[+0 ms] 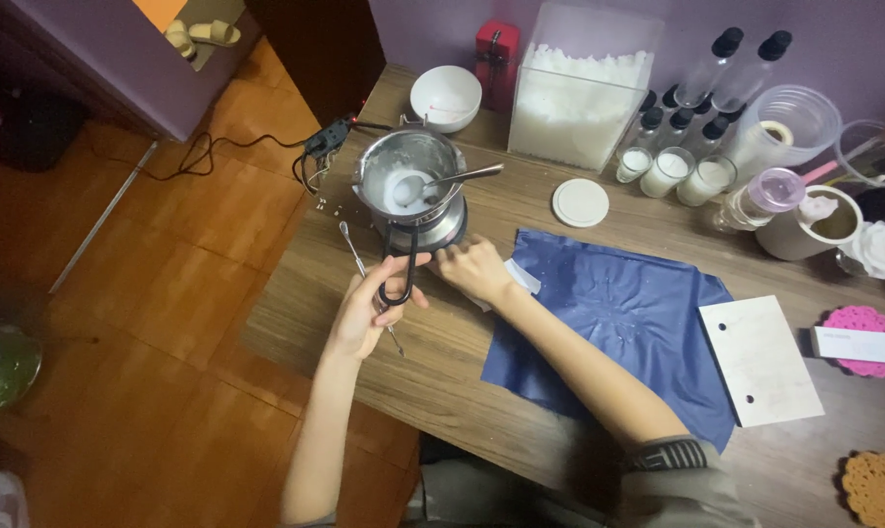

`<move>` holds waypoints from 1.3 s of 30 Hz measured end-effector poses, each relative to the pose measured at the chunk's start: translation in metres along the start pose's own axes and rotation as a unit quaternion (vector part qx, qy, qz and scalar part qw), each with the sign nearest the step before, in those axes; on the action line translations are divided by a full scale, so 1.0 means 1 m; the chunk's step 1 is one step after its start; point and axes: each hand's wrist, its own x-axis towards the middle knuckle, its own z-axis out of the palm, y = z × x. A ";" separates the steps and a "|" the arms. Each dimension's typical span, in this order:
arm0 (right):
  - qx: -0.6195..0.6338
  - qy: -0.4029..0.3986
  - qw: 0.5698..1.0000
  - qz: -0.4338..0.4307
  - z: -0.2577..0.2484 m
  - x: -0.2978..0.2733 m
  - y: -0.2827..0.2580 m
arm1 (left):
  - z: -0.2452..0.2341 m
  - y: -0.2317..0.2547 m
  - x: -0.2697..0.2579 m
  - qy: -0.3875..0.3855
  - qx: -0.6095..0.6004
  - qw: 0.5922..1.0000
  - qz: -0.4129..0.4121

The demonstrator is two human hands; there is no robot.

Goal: Preparing wax in a melting pot by stirring and cleaning the container with a cloth.

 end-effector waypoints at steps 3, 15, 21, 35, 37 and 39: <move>-0.009 0.014 1.000 -0.021 0.003 0.003 -0.007 | 0.000 -0.005 0.001 0.011 0.009 1.000 -0.001; 0.000 0.010 0.998 -0.062 -0.011 0.013 -0.014 | 0.018 0.008 -0.010 0.003 0.089 0.995 0.041; -0.005 0.006 0.998 -0.057 -0.009 0.011 -0.019 | 0.010 0.005 -0.008 0.000 0.099 0.994 0.047; 0.004 0.084 0.996 -0.030 -0.071 -0.013 -0.019 | 0.036 0.012 -0.036 -0.029 0.186 0.979 0.082; 0.012 0.078 0.996 -0.036 -0.108 -0.037 -0.009 | 0.048 0.013 -0.040 -0.045 0.192 0.977 0.080; 0.057 0.075 0.993 -0.064 -0.138 -0.066 0.003 | 0.061 0.013 -0.044 -0.098 0.064 0.988 0.097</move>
